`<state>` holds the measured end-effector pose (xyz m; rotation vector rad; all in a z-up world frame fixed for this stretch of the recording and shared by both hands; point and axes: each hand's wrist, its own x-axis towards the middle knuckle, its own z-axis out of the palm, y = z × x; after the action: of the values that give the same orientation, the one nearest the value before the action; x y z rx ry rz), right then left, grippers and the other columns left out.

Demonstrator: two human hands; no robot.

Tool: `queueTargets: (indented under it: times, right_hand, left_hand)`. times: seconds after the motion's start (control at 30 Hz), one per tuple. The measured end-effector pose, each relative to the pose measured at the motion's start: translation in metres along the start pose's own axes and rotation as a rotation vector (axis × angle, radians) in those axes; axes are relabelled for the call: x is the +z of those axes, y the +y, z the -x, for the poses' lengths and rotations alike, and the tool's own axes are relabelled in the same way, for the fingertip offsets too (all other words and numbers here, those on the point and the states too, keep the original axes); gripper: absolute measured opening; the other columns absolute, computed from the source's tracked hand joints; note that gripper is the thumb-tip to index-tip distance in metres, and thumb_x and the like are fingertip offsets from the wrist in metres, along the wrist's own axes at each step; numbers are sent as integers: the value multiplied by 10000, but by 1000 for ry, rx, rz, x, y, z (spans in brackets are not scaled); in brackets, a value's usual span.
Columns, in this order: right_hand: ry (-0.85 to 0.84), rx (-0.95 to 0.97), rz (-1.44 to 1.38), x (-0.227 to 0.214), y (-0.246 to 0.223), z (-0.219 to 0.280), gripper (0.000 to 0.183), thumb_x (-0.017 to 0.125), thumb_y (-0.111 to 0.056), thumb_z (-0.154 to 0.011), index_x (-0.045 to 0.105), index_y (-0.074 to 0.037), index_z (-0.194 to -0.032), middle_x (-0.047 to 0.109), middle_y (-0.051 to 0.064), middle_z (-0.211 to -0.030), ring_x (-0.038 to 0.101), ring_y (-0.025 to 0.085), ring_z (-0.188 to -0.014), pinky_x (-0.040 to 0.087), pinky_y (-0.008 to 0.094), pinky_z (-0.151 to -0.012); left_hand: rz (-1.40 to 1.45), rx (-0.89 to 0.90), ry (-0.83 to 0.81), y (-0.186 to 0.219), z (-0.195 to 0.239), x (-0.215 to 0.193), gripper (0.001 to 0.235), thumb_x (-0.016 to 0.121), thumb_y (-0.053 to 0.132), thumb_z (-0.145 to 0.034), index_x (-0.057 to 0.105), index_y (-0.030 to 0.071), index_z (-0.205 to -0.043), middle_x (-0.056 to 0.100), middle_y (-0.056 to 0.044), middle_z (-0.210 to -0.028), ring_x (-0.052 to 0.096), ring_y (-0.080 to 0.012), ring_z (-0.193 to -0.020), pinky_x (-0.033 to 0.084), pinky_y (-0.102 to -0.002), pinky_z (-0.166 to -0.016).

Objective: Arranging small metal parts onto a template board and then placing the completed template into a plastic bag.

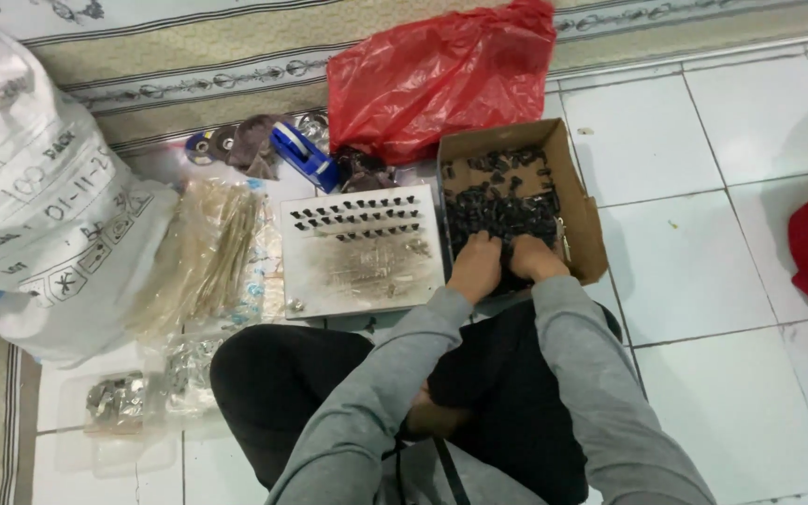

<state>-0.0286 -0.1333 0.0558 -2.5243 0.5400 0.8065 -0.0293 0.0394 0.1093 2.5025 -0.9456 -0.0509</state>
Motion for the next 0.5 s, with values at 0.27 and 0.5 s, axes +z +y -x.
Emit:
queueTargets:
  times: [0.27, 0.5]
  right_hand:
    - [11, 31, -84, 10, 12, -14, 349, 487, -87, -982, 705, 71, -1205, 721, 289, -1156, 698, 416, -1083, 605, 516, -882]
    - [-8, 51, -65, -4, -4, -7, 330, 465, -87, -1016, 701, 75, -1180, 729, 271, -1127, 709, 384, -1048, 616, 479, -868]
  left_hand:
    - [-194, -29, -189, -20, -25, 75, 134, 649, 25, -859, 716, 14, -974, 694, -177, -977, 695, -261, -873, 610, -323, -701]
    - [-293, -33, -289, -22, -25, 92, 117, 657, 62, -881, 738, 33, -961, 714, -145, -1035, 702, -221, -903, 608, -278, -734]
